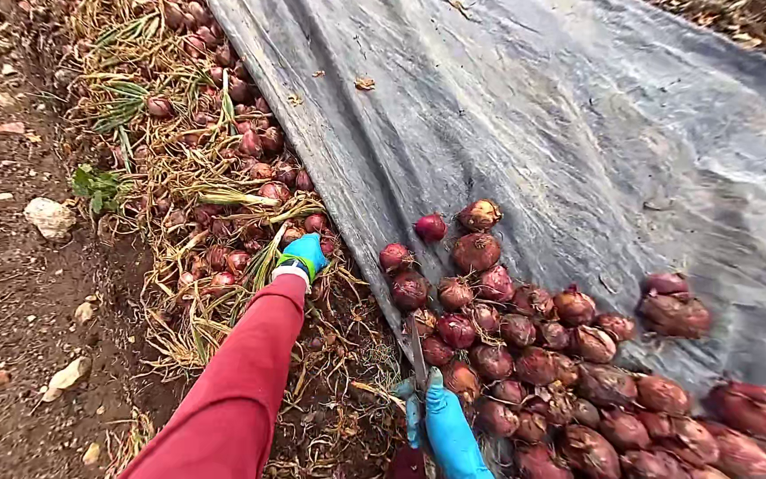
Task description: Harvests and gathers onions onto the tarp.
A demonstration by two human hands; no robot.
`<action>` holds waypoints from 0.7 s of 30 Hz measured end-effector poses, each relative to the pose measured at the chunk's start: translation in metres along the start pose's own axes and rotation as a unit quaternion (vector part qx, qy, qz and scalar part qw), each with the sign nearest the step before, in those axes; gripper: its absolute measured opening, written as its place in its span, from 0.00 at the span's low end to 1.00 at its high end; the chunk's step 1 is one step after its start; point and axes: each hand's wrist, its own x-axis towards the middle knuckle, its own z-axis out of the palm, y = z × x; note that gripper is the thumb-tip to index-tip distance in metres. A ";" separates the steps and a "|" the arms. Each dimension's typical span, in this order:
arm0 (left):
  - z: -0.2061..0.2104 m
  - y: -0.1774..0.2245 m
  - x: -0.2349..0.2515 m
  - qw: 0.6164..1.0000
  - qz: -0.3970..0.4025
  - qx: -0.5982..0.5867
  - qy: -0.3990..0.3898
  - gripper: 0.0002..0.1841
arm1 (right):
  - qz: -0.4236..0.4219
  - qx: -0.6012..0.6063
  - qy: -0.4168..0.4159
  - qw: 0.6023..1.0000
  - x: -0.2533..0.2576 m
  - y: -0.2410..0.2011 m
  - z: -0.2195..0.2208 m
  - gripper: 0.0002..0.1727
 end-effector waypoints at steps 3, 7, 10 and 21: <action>-0.006 0.007 0.012 0.999 0.035 -0.010 0.003 0.40 | 0.038 0.034 0.035 0.998 0.000 0.014 -0.002 0.53; -0.013 0.009 -0.032 0.982 0.088 -0.163 0.038 0.43 | 0.045 0.067 0.031 0.996 0.031 0.008 0.009 0.51; -0.022 0.004 -0.129 0.942 0.161 -0.295 0.018 0.40 | -0.015 0.045 -0.066 0.997 0.040 -0.009 0.030 0.44; -0.044 -0.081 -0.289 0.935 0.287 -0.128 -0.163 0.24 | -0.132 -0.125 -0.097 0.979 -0.022 -0.042 0.113 0.50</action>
